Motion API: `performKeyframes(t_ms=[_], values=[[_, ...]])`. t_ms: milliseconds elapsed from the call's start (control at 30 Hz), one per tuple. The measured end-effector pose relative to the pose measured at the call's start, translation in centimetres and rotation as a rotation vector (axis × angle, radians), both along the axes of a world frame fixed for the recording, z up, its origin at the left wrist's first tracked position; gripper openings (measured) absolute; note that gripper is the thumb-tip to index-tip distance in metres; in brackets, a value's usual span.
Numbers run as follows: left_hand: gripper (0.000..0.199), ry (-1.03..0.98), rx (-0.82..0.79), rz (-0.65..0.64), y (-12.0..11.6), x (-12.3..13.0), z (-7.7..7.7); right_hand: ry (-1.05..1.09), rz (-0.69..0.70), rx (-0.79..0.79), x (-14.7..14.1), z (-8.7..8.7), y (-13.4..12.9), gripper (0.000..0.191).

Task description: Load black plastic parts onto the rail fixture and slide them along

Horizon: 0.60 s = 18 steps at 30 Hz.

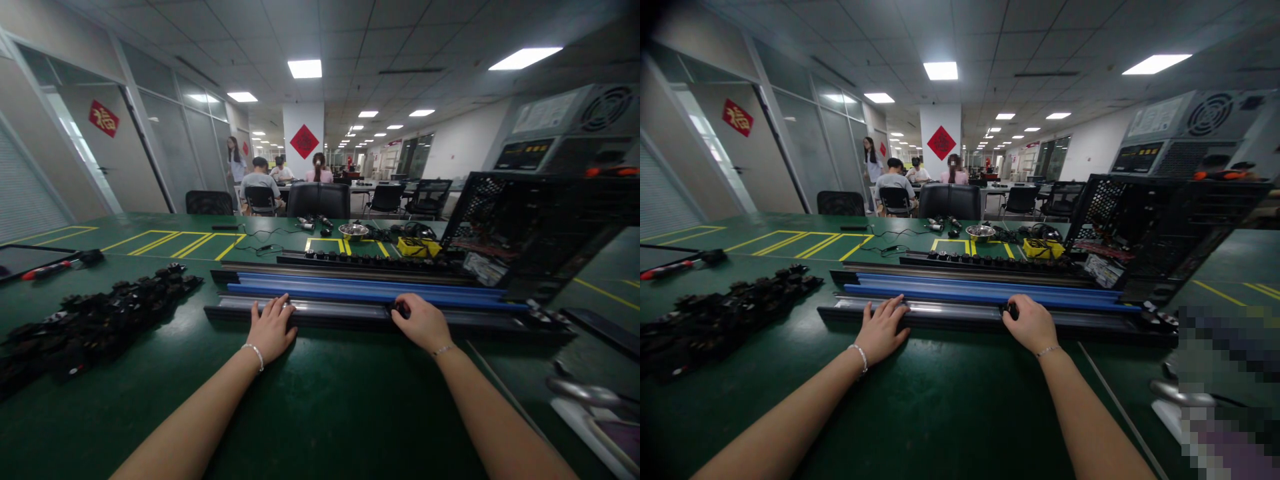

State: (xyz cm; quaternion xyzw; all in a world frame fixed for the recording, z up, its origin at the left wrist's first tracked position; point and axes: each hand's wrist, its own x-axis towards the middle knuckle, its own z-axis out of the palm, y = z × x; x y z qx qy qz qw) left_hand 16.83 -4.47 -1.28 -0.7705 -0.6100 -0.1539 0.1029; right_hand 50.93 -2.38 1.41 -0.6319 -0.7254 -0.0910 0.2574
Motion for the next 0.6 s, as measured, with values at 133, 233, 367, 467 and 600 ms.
performKeyframes(t_ms=[133,233,367,467,600], values=[[0.04,-0.001,0.005,-0.003,0.0,0.0,0.0,-0.004,0.018,0.002,-0.5,0.1,-0.1,0.018],[0.04,0.002,-0.001,-0.002,0.0,0.0,0.0,-0.009,0.031,0.006,-0.9,0.2,-0.1,0.018],[0.041,0.005,-0.006,0.007,0.0,0.1,0.0,-0.02,0.016,-0.019,-1.4,0.3,-0.2,0.018],[0.04,0.009,0.001,0.008,0.0,0.1,0.0,-0.016,0.02,-0.036,-2.0,0.5,-0.3,0.018],[0.039,0.011,0.005,0.004,0.0,0.0,-0.1,-0.014,0.043,-0.037,-2.7,0.5,-0.3,0.019]])
